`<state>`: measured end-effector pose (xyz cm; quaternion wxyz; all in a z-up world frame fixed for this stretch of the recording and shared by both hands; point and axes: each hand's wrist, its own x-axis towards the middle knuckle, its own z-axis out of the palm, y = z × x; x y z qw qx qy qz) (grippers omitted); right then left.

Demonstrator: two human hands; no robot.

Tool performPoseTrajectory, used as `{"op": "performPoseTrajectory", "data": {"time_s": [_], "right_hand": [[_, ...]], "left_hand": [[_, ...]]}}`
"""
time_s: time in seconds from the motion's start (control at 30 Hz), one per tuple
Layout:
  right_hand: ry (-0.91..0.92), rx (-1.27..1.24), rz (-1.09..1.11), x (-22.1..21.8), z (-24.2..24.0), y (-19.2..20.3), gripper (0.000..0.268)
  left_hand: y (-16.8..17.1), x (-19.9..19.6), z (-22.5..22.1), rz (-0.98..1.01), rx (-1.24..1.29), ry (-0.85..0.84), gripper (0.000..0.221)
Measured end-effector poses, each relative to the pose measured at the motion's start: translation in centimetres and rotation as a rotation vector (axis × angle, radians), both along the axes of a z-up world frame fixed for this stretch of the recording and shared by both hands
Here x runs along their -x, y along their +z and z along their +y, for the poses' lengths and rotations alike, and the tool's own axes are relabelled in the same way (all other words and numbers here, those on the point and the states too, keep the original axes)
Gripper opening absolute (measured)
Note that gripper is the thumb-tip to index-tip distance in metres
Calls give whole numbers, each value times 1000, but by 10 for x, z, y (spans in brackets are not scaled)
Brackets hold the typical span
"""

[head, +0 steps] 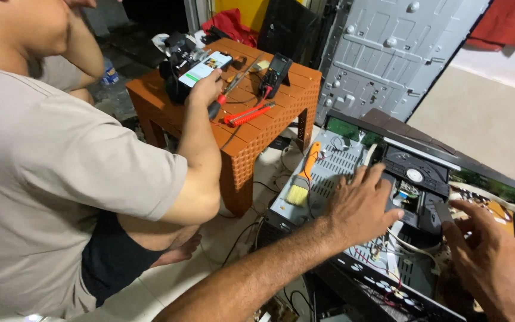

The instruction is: Adjusting and inspecting internal components of a DVD player during a repair.

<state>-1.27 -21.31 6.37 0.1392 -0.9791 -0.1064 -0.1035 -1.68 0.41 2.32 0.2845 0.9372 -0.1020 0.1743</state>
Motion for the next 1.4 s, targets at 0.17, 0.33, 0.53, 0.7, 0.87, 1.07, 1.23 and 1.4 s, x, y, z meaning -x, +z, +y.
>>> {"op": "performPoseTrajectory", "data": {"time_s": [0.17,0.33,0.53,0.7,0.87,1.07,1.23,1.4], "right_hand": [[49,-165,43,6,4,11,45],[13,-213,79,8,6,17,44],[102,-211,-54,-6,-4,-2,43],[108,-198,-36,-8,-6,-8,40],[109,-188,-47,-4,-3,-1,39],[110,-184,-65,-7,-5,-4,41],[135,-211,-100,-2,-2,2,39],[115,-214,-58,-7,-4,0,41]], "left_hand": [[-7,-4,-1,-10,2,12,49],[-6,-4,0,-60,-13,24,50],[21,11,7,19,-4,16,52],[10,8,6,118,-7,18,56],[20,19,7,131,-57,-63,51],[16,11,7,131,-165,-104,42],[13,4,9,105,-191,-117,40],[19,8,8,68,-230,-138,50]]}}
